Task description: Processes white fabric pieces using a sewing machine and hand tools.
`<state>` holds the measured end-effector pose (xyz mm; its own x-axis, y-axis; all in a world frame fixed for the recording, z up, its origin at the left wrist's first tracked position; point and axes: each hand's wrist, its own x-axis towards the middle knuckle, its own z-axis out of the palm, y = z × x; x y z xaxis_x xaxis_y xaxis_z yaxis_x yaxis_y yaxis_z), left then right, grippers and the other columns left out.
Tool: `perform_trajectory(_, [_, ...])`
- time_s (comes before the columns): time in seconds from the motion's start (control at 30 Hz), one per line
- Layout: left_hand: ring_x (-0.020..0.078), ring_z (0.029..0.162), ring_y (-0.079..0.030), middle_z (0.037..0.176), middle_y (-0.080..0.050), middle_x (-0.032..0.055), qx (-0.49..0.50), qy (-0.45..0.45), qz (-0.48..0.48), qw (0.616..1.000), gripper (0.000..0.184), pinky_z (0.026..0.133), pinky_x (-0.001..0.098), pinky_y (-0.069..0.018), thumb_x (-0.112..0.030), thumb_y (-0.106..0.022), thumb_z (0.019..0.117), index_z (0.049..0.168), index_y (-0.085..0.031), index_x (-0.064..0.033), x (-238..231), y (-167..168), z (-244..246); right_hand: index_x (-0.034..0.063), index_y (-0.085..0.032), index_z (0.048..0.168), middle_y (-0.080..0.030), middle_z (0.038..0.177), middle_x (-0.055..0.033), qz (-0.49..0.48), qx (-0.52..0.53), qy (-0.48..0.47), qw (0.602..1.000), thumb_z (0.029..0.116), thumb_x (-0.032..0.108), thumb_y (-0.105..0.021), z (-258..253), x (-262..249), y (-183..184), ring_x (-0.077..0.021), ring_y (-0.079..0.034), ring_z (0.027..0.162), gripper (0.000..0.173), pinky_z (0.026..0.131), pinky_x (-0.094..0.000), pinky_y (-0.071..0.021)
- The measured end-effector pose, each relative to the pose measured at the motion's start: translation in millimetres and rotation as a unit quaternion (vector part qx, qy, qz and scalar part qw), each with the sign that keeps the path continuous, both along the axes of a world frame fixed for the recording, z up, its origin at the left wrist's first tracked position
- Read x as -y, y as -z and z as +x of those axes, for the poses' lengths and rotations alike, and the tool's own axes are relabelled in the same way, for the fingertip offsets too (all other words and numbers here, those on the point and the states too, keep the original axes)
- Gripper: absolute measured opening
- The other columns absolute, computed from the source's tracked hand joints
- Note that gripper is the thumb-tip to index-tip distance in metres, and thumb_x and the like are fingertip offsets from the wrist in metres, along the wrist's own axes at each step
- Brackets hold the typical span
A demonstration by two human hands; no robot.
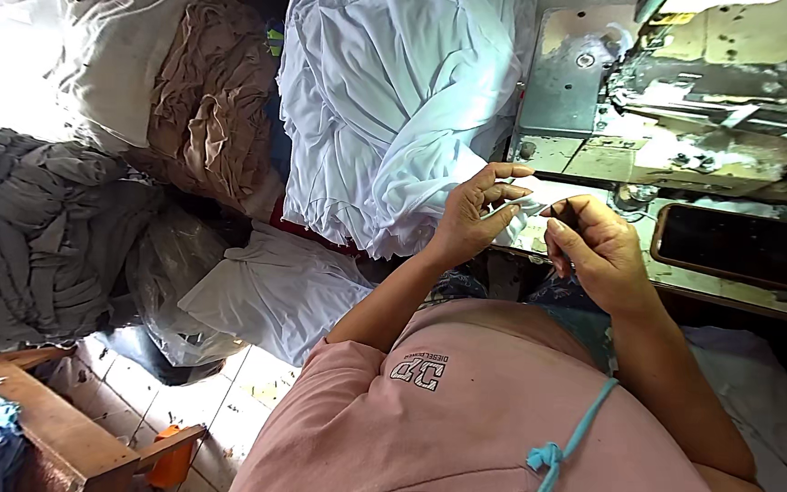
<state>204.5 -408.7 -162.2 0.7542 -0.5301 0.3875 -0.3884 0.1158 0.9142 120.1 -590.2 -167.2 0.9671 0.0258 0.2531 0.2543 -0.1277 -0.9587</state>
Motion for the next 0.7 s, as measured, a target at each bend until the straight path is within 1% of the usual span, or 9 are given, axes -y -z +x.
perform_trajectory(0.1, [0.0072, 0.083, -0.066, 0.103, -0.073, 0.0143, 0.013, 0.007, 0.006, 1.000, 0.041, 0.074, 0.0216, -0.0542, 0.013, -0.057, 0.0886, 0.129, -0.053, 0.0132, 0.8, -0.7, -1.9, 0.0069, -0.059, 0.112, -0.056, 0.075, 0.0067, -0.039, 0.006, 0.009, 0.999, 0.1045, 0.016, -0.051, 2.1, -0.2, -1.3, 0.0020, -0.054, 0.056, 0.014, 0.050, -0.0124, -0.0483])
perform_trajectory(0.2, [0.0079, 0.083, -0.067, 0.105, -0.073, 0.0160, 0.034, 0.006, 0.016, 0.999, 0.041, 0.073, 0.0216, -0.0541, 0.013, -0.056, 0.0884, 0.129, -0.053, 0.0137, 0.4, -0.9, -3.1, 0.0049, -0.059, 0.111, -0.057, 0.077, 0.0043, -0.087, 0.012, 0.023, 0.996, 0.1048, 0.017, -0.052, 3.4, -1.1, -2.1, 0.0020, -0.054, 0.056, 0.015, 0.051, -0.0126, -0.0481])
perform_trajectory(0.27, [0.0088, 0.084, -0.067, 0.106, -0.073, 0.0163, 0.041, 0.005, 0.022, 0.999, 0.041, 0.074, 0.0222, -0.0546, 0.013, -0.056, 0.0886, 0.129, -0.053, 0.0134, -0.1, -0.4, -3.0, 0.0045, -0.059, 0.110, -0.057, 0.076, 0.0032, -0.115, 0.013, 0.033, 0.993, 0.1051, 0.017, -0.052, 4.1, -1.6, -2.2, 0.0013, -0.053, 0.055, 0.015, 0.050, -0.0136, -0.0474])
perform_trajectory(0.4, [0.0093, 0.086, -0.069, 0.107, -0.073, 0.0174, 0.060, 0.004, 0.033, 0.998, 0.042, 0.076, 0.0225, -0.0555, 0.014, -0.055, 0.0881, 0.130, -0.053, 0.0141, -0.7, 0.1, -2.4, 0.0039, -0.060, 0.110, -0.057, 0.075, 0.0017, -0.140, 0.009, 0.041, 0.989, 0.1049, 0.017, -0.053, 5.3, -2.1, -0.7, -0.0001, -0.052, 0.054, 0.016, 0.050, -0.0150, -0.0465])
perform_trajectory(0.53, [0.0085, 0.084, -0.068, 0.107, -0.073, 0.0176, 0.074, 0.001, 0.032, 0.997, 0.042, 0.074, 0.0215, -0.0542, 0.013, -0.055, 0.0880, 0.130, -0.053, 0.0145, -0.7, 2.0, -1.5, 0.0031, -0.060, 0.111, -0.058, 0.075, -0.0006, -0.172, 0.011, 0.048, 0.984, 0.1047, 0.016, -0.053, 4.9, -1.7, -0.2, -0.0027, -0.053, 0.054, 0.016, 0.051, -0.0180, -0.0470])
perform_trajectory(0.7, [0.0088, 0.084, -0.067, 0.108, -0.073, 0.0184, 0.083, 0.006, 0.036, 0.996, 0.041, 0.074, 0.0218, -0.0541, 0.013, -0.055, 0.0881, 0.129, -0.054, 0.0144, -2.5, 1.9, -0.3, 0.0029, -0.060, 0.111, -0.058, 0.076, -0.0011, -0.181, 0.015, 0.047, 0.982, 0.1046, 0.016, -0.054, 5.6, -1.7, -0.2, -0.0029, -0.054, 0.055, 0.016, 0.051, -0.0182, -0.0477])
